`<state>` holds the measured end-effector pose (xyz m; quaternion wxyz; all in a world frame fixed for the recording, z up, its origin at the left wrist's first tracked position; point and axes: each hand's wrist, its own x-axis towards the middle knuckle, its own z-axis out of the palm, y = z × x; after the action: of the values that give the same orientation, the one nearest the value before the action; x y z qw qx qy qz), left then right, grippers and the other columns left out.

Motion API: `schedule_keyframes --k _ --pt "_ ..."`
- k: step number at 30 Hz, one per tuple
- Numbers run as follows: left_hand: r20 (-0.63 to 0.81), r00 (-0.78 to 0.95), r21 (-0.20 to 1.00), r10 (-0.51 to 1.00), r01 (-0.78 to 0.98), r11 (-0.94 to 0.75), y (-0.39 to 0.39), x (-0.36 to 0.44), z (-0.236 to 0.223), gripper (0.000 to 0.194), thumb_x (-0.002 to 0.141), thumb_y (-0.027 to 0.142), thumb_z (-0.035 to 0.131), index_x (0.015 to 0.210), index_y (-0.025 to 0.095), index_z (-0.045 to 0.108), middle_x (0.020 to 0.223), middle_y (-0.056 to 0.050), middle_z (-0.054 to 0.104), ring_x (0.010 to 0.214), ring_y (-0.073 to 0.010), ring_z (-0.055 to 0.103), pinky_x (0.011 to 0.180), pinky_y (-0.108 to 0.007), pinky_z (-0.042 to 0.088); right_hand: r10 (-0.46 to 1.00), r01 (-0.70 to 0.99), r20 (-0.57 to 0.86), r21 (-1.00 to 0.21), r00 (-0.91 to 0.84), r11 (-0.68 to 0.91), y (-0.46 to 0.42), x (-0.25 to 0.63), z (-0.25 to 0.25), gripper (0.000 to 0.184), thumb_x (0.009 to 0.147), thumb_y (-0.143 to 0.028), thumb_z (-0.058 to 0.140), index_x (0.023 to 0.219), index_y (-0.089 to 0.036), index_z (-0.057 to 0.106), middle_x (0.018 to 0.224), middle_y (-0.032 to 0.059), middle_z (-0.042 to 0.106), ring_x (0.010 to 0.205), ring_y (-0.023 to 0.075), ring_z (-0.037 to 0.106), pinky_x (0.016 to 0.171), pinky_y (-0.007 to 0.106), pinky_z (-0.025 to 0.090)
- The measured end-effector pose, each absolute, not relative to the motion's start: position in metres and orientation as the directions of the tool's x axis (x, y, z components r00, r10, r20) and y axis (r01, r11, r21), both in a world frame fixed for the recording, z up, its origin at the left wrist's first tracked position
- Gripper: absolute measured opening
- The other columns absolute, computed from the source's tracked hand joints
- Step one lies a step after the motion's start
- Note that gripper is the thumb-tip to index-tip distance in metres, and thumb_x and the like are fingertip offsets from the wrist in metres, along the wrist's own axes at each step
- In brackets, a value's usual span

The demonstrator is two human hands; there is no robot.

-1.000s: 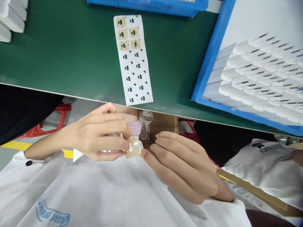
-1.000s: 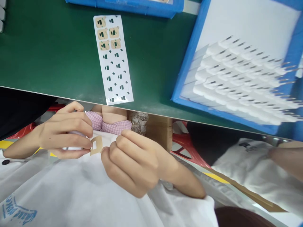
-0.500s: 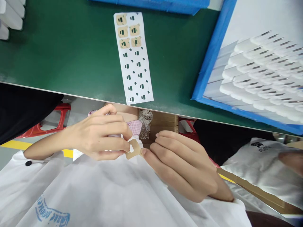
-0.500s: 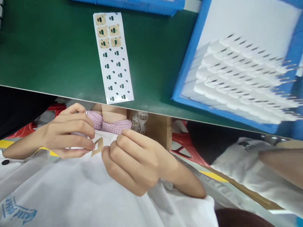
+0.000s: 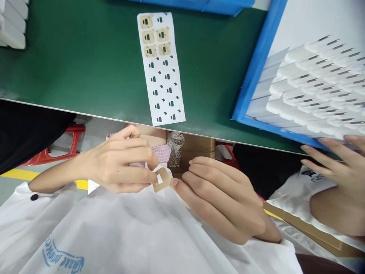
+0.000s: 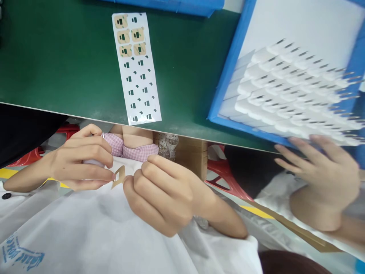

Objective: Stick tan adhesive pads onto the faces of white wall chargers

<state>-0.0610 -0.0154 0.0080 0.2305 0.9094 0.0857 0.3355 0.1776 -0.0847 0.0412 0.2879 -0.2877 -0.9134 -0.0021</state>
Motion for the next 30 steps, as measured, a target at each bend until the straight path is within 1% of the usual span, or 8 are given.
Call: schedule_keyframes --k 4,9,14,18,23,27,29,30 --pt "0.585 0.753 0.452 0.302 0.007 -0.892 -0.014 -0.058 0.009 0.016 0.094 0.019 0.057 0.080 0.025 0.062 0.069 0.004 0.067 0.064 -0.0134 0.060 0.068 -0.036 0.038 0.525 0.524 0.527 -0.167 -0.668 0.835 -0.084 0.177 0.043 0.016 0.092 -0.005 0.059 0.082 -0.014 0.067 0.070 0.0044 0.061 0.070 0.0180 0.055 0.065 0.035 0.056" --pt "0.591 0.767 0.403 0.248 -0.014 -0.915 -0.012 -0.054 0.012 0.022 0.095 0.020 0.054 0.075 0.025 0.061 0.069 0.003 0.067 0.066 -0.0141 0.059 0.066 -0.037 0.035 0.508 0.511 0.533 -0.157 -0.677 0.845 -0.084 0.177 0.042 0.016 0.092 -0.006 0.061 0.080 -0.015 0.066 0.069 0.0031 0.060 0.069 0.0171 0.055 0.065 0.034 0.056" --pt "0.604 0.761 0.376 0.237 -0.010 -0.927 -0.013 -0.053 0.012 0.019 0.093 0.016 0.055 0.076 0.023 0.061 0.072 0.005 0.067 0.068 -0.0124 0.058 0.065 -0.036 0.034 0.520 0.519 0.519 -0.163 -0.678 0.839 -0.085 0.179 0.040 0.018 0.093 -0.007 0.061 0.078 -0.017 0.066 0.070 0.0034 0.060 0.070 0.0176 0.055 0.066 0.034 0.056" --pt "0.601 0.754 0.385 0.263 0.015 -0.923 -0.015 -0.056 0.011 0.020 0.096 0.019 0.054 0.077 0.025 0.058 0.070 0.007 0.065 0.071 -0.0114 0.061 0.069 -0.037 0.033 0.551 0.538 0.488 -0.184 -0.677 0.823 -0.090 0.182 0.042 0.022 0.096 -0.009 0.057 0.079 -0.019 0.068 0.071 0.0043 0.062 0.070 0.0187 0.055 0.067 0.036 0.056" --pt "0.650 0.710 0.386 0.271 0.000 -0.923 -0.015 -0.058 0.007 0.017 0.091 0.019 0.063 0.076 0.024 0.058 0.065 0.010 0.065 0.069 -0.0116 0.063 0.070 -0.037 0.033 0.545 0.514 0.426 -0.196 -0.722 0.835 -0.099 0.184 0.043 0.022 0.095 -0.008 0.056 0.081 -0.015 0.071 0.070 0.0062 0.064 0.071 0.0200 0.058 0.071 0.037 0.058" --pt "0.635 0.706 0.438 0.313 0.005 -0.899 -0.011 -0.060 0.009 0.018 0.086 0.016 0.065 0.072 0.025 0.059 0.064 0.009 0.067 0.062 -0.0120 0.063 0.066 -0.037 0.033 0.552 0.538 0.473 -0.180 -0.687 0.824 -0.103 0.183 0.037 0.019 0.093 -0.007 0.060 0.079 -0.016 0.070 0.068 0.0044 0.062 0.069 0.0187 0.057 0.069 0.036 0.057" --pt "0.612 0.689 0.521 0.388 0.017 -0.853 -0.011 -0.063 0.010 0.015 0.082 0.013 0.066 0.074 0.025 0.061 0.067 0.008 0.068 0.061 -0.0120 0.062 0.065 -0.037 0.034 0.514 0.510 0.520 -0.166 -0.682 0.844 -0.103 0.187 0.032 0.013 0.092 -0.007 0.062 0.083 -0.014 0.069 0.069 0.0051 0.062 0.069 0.0186 0.056 0.067 0.036 0.057" --pt "0.581 0.676 0.595 0.454 0.028 -0.803 -0.012 -0.063 0.009 0.014 0.081 0.013 0.067 0.075 0.025 0.063 0.070 0.006 0.069 0.061 -0.0121 0.062 0.066 -0.037 0.036 0.510 0.504 0.537 -0.172 -0.672 0.846 -0.104 0.193 0.030 0.011 0.093 -0.008 0.061 0.086 -0.013 0.069 0.071 0.0062 0.063 0.070 0.0191 0.058 0.067 0.037 0.057"
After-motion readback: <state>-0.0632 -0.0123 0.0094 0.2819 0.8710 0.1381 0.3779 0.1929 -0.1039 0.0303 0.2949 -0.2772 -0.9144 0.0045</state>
